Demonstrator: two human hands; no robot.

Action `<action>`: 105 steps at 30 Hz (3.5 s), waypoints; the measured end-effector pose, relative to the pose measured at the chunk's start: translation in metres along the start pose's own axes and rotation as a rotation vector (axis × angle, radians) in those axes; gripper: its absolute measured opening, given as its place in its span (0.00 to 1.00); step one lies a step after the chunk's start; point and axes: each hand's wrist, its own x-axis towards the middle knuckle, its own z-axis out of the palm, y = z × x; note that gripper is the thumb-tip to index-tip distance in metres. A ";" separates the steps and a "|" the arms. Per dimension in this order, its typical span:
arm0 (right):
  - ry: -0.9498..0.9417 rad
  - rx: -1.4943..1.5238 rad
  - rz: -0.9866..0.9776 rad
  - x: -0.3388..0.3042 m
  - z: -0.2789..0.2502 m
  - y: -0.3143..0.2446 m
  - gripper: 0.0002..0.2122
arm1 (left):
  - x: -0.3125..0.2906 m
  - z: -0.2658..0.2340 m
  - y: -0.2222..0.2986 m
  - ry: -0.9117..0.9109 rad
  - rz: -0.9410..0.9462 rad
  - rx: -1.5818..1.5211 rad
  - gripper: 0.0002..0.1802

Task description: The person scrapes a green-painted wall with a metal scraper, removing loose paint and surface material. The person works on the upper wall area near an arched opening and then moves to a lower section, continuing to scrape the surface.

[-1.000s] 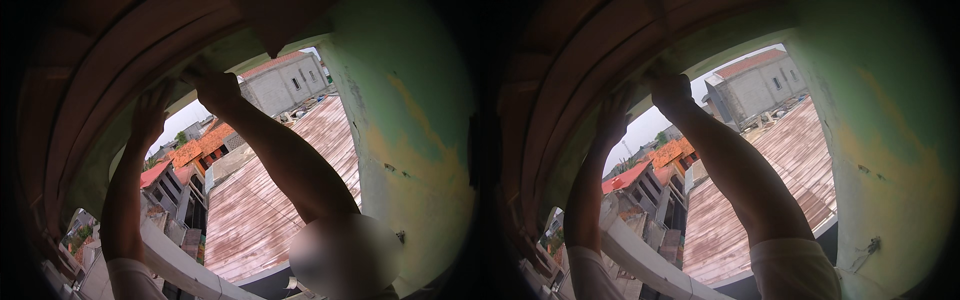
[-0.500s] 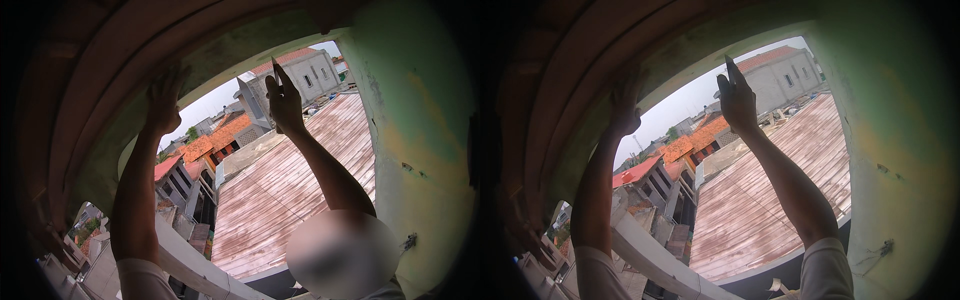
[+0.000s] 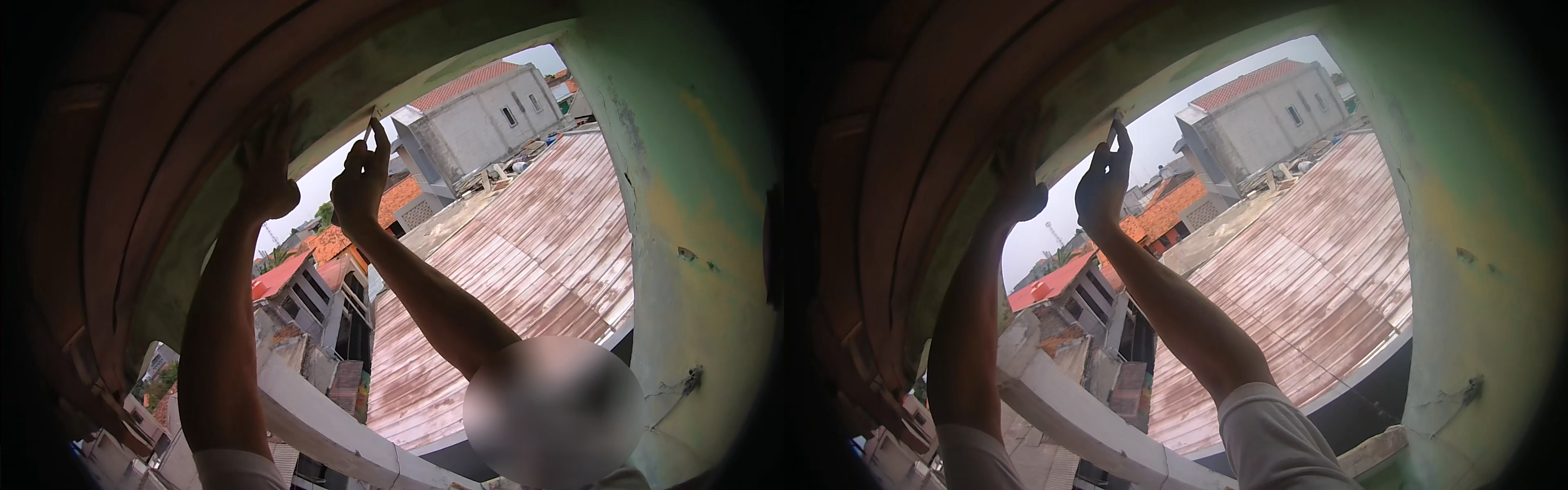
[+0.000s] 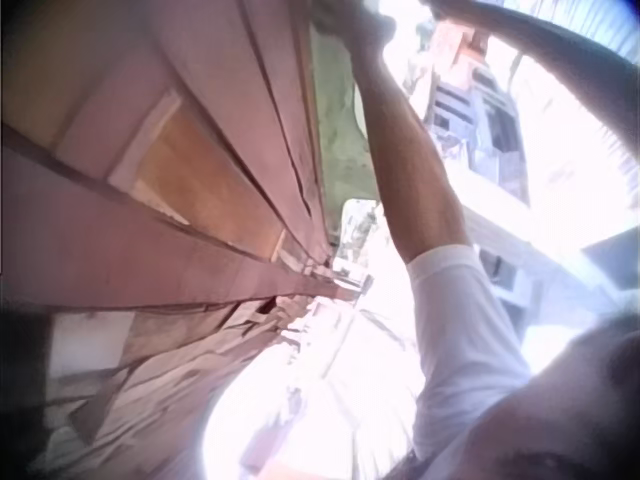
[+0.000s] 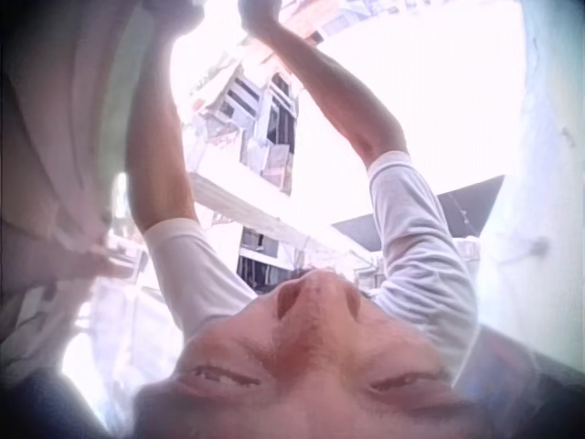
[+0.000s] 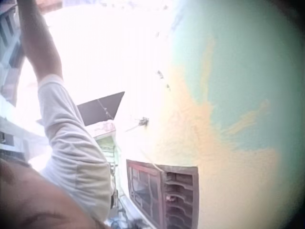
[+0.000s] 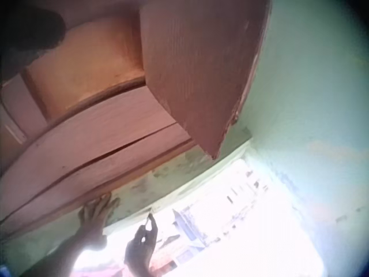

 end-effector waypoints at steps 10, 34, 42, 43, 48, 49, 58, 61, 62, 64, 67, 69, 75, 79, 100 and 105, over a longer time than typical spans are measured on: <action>0.048 0.435 0.207 0.039 -0.018 -0.025 0.26 | -0.001 -0.001 0.011 -0.032 -0.097 -0.034 0.69; -0.034 0.372 0.507 0.035 -0.019 0.007 0.23 | 0.001 0.004 0.010 -0.013 -0.128 -0.157 0.57; -0.179 0.269 0.503 0.047 -0.051 0.010 0.22 | -0.005 0.001 0.020 -0.013 -0.162 -0.181 0.56; -0.194 0.209 0.472 0.053 -0.058 0.013 0.22 | 0.001 0.003 0.022 -0.006 -0.154 -0.173 0.56; -0.024 0.472 0.440 0.051 -0.033 -0.002 0.21 | 0.011 0.006 0.029 -0.002 -0.135 -0.136 0.56; 0.027 0.508 0.444 0.054 -0.031 -0.008 0.22 | 0.006 0.009 0.026 0.002 -0.143 -0.112 0.56; 0.013 0.263 0.183 0.061 -0.038 -0.002 0.24 | 0.012 0.017 0.025 0.069 -0.136 -0.273 0.57; 0.135 0.519 0.283 0.064 -0.038 -0.048 0.23 | -0.006 0.002 0.031 -0.005 -0.217 -0.198 0.57; 0.108 0.544 0.318 0.073 -0.039 -0.049 0.23 | 0.001 -0.004 0.038 -0.030 -0.226 -0.193 0.57; 0.049 0.391 0.168 0.053 -0.025 -0.024 0.24 | 0.001 0.008 0.009 -0.028 -0.164 -0.274 0.57; 0.028 0.291 0.107 0.045 -0.018 -0.016 0.23 | 0.003 0.011 0.008 -0.032 -0.167 -0.285 0.57; 0.097 0.407 0.164 0.061 -0.032 -0.043 0.24 | -0.007 0.001 0.010 -0.054 -0.217 -0.235 0.57; 0.039 0.252 -0.040 0.066 -0.015 0.003 0.23 | 0.019 0.013 0.004 0.015 -0.114 -0.240 0.56; 0.128 0.365 0.232 0.076 -0.041 -0.048 0.24 | -0.023 0.014 -0.012 -0.058 -0.255 -0.321 0.56; 0.120 0.367 0.118 0.085 -0.035 -0.070 0.22 | -0.007 0.010 -0.018 -0.034 -0.224 -0.320 0.53; 0.076 -0.167 -0.253 0.059 -0.031 -0.029 0.21 | -0.007 0.012 -0.023 -0.004 -0.130 -0.279 0.55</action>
